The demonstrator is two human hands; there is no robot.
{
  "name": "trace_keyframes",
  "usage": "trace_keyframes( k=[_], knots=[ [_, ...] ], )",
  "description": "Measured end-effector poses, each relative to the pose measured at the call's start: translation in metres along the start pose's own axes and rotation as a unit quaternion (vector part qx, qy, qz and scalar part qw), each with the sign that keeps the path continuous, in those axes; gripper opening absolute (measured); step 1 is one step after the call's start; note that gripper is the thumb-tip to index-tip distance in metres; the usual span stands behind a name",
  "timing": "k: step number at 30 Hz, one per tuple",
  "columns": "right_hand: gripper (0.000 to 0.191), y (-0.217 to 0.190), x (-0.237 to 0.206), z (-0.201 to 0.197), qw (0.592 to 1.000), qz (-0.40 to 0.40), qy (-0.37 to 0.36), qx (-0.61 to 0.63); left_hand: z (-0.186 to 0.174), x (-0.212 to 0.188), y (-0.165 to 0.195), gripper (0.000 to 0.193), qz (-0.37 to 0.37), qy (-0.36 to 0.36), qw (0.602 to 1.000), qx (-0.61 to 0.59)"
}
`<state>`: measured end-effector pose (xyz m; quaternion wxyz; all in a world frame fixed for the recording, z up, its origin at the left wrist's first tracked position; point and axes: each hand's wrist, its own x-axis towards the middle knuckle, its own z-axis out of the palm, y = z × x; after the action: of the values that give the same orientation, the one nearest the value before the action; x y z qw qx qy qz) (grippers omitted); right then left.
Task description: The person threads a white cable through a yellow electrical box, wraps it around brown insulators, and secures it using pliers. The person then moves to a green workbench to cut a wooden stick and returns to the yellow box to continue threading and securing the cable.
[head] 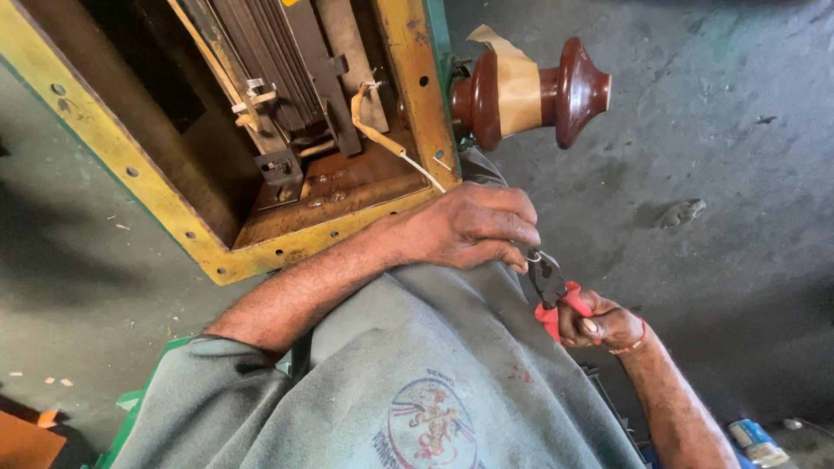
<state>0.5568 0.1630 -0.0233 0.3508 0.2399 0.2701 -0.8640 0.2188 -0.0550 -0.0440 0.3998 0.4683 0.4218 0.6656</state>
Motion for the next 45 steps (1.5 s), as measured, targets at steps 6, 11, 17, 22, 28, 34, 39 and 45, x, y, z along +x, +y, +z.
trace_keyframes(
  k=[6,11,17,22,28,34,39,45],
  knots=[
    [0.042,-0.032,0.009,0.032,0.995,-0.03,-0.012,-0.092,0.008,-0.004,0.001,0.031,-0.011,0.05,0.998,-0.024],
    [0.031,-0.039,0.021,0.08,0.856,-0.095,0.317,-0.397,0.018,0.002,0.002,0.04,-0.043,0.101,0.994,-0.029],
    [0.013,-0.004,0.028,0.109,0.846,-0.165,0.382,-0.334,0.027,0.007,0.001,0.024,-0.044,0.094,0.994,-0.038],
    [0.016,0.025,0.04,0.108,0.847,-0.239,0.378,-0.287,0.031,0.01,-0.003,0.022,-0.046,0.117,0.992,-0.034],
    [0.023,0.053,0.051,0.104,0.839,-0.268,0.419,-0.222,0.034,0.011,-0.006,0.021,-0.064,0.114,0.991,-0.027],
    [0.018,0.056,0.035,0.105,0.826,-0.224,0.42,-0.302,0.036,0.009,-0.01,0.019,-0.068,0.107,0.991,-0.04],
    [0.033,0.037,-0.008,0.093,0.908,-0.164,0.315,-0.22,0.032,0.003,-0.014,0.021,-0.026,0.1,0.994,-0.019],
    [0.035,0.005,-0.048,0.083,0.977,-0.05,0.205,-0.038,0.035,-0.004,-0.009,0.02,-0.039,0.094,0.994,-0.047]
  ],
)
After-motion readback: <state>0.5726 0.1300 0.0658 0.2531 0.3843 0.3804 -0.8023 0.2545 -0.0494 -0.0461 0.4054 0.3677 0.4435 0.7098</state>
